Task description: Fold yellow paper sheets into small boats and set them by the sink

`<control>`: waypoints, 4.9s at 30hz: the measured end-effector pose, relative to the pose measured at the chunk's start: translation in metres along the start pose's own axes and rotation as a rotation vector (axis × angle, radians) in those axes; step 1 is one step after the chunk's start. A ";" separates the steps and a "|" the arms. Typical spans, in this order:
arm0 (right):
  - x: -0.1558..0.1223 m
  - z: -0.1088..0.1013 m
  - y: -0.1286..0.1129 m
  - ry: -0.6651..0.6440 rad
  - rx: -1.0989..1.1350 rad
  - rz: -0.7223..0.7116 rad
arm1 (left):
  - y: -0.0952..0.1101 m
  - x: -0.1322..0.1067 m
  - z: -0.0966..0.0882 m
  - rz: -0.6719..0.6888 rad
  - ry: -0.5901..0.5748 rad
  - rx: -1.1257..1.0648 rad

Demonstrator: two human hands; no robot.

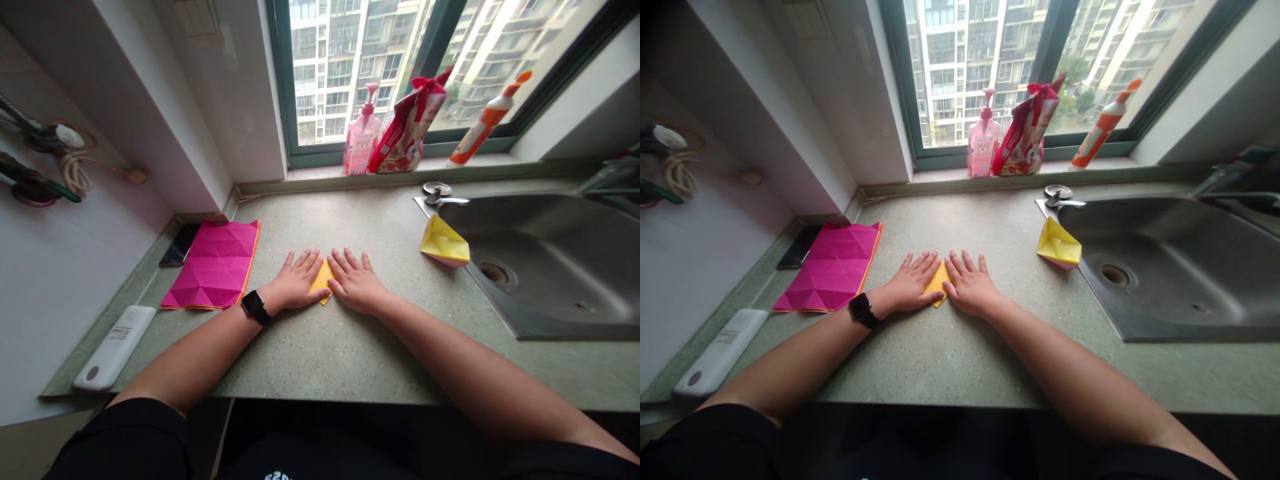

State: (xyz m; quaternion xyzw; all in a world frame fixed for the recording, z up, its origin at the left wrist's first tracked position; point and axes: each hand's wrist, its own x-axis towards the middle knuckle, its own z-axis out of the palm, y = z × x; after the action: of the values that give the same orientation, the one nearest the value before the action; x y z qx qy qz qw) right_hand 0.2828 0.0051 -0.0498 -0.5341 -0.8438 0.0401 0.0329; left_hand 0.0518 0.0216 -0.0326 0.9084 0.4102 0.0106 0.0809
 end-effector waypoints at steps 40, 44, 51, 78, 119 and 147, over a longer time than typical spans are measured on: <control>0.001 -0.024 0.022 0.224 0.186 -0.313 | 0.001 -0.043 -0.011 0.304 0.094 -0.220; 0.004 -0.023 0.025 0.235 0.193 -0.333 | -0.001 -0.040 -0.013 0.296 0.259 -0.279; 0.002 -0.029 0.023 0.230 0.243 -0.322 | -0.001 -0.034 -0.013 0.269 0.382 -0.228; -0.005 -0.033 0.016 0.243 0.266 -0.407 | -0.008 -0.042 -0.025 0.101 0.415 -0.325; 0.015 -0.012 0.002 0.369 0.228 -0.088 | -0.004 -0.015 -0.013 -0.130 0.442 -0.116; 0.012 -0.012 0.008 0.099 0.185 -0.014 | 0.001 -0.018 -0.009 -0.008 0.183 -0.176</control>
State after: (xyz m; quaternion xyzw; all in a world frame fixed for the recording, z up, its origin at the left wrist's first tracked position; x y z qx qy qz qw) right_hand 0.2856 0.0195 -0.0389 -0.5241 -0.8376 0.0912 0.1243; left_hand 0.0401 0.0089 -0.0226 0.8914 0.4167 0.1292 0.1227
